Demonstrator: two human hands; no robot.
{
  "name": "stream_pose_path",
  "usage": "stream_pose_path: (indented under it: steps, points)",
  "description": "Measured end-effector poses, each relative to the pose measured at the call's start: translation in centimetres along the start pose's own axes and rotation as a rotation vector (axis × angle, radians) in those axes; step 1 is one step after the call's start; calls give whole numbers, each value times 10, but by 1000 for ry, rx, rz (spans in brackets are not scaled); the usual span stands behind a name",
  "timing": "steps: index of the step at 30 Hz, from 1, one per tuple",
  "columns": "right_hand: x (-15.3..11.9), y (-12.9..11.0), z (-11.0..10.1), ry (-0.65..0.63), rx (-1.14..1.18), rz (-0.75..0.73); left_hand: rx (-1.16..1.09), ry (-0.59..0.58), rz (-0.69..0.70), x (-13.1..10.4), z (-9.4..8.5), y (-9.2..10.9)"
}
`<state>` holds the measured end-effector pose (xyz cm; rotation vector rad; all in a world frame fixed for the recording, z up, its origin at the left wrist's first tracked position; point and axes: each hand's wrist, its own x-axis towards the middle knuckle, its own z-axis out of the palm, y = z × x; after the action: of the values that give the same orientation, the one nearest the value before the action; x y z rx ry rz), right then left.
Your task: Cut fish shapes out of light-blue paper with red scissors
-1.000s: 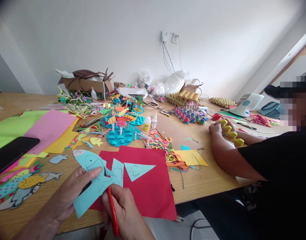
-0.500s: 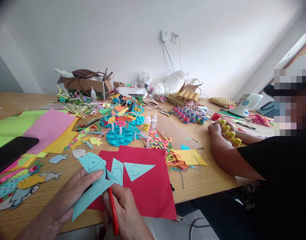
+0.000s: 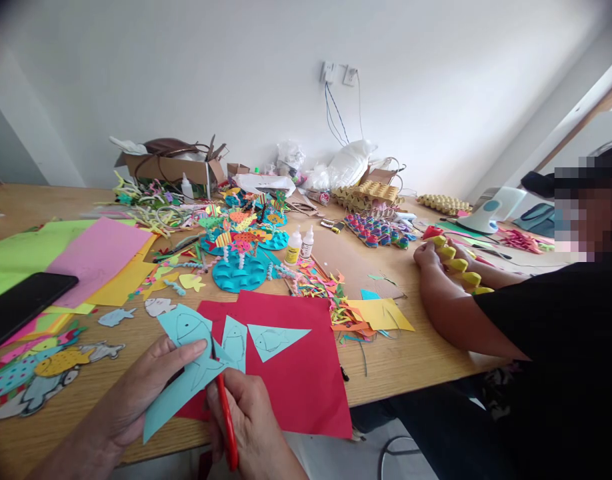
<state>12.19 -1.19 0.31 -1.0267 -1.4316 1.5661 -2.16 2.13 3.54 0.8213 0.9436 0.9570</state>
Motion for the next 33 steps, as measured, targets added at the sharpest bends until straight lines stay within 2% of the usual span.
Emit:
stream_pose_path:
  steps: [12, 21, 33]
  points:
    - [-2, -1, -2, -6, -4, -10, 12, -30, -1, 1, -4, 0]
    - [-1, 0, -2, -3, -39, -23, 39, 60, 24, -1, 0, 4]
    - [-4, -3, -4, -5, -115, -55, 75, 5, -21, -1, -5, 10]
